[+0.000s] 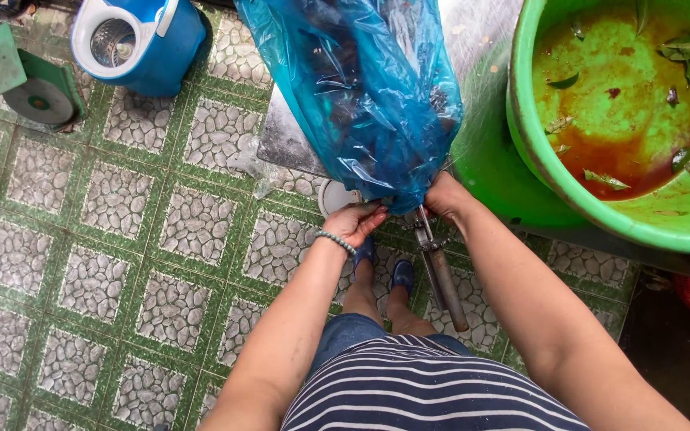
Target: The person prepares marinated chicken by sliding chicken pieces onto a long metal skewer, then places the skewer into a blue plastic bag and ties it shut.
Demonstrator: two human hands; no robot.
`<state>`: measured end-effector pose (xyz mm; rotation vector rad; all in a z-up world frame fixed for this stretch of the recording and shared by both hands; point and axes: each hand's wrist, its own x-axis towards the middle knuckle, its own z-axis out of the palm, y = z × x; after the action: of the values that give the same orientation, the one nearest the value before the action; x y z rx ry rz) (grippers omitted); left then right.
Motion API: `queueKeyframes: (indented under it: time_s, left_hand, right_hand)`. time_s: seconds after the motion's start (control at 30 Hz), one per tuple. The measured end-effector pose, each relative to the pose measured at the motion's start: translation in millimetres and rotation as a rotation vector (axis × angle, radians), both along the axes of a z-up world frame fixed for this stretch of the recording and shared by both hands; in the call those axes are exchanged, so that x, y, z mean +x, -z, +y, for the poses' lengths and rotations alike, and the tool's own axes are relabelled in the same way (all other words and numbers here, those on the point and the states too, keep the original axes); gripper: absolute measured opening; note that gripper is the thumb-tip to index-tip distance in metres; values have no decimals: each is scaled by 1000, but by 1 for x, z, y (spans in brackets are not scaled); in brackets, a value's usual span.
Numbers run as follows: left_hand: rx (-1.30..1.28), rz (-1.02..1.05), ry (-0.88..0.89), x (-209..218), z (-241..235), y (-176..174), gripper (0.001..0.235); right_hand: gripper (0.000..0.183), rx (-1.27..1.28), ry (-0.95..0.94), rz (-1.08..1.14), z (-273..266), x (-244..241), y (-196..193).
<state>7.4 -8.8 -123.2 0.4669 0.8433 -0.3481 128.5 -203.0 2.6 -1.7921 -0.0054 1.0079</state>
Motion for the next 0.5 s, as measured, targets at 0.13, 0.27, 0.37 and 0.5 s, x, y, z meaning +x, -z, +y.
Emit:
queueKeyframes:
  time_s: [0.13, 0.27, 0.37, 0.5]
  left_hand:
    - [31, 1, -72, 7, -21, -16, 20]
    - [196, -11, -16, 18, -35, -17, 24]
    - [174, -55, 58, 18, -31, -38, 25]
    - [5, -166, 149, 17, -32, -34, 29]
  right_hand:
    - [23, 116, -11, 89, 5, 1, -6]
    - [17, 23, -80, 54, 9, 3, -18]
    - [11, -45, -184, 28, 6, 12, 1]
    - [8, -82, -344, 72, 0, 25, 25]
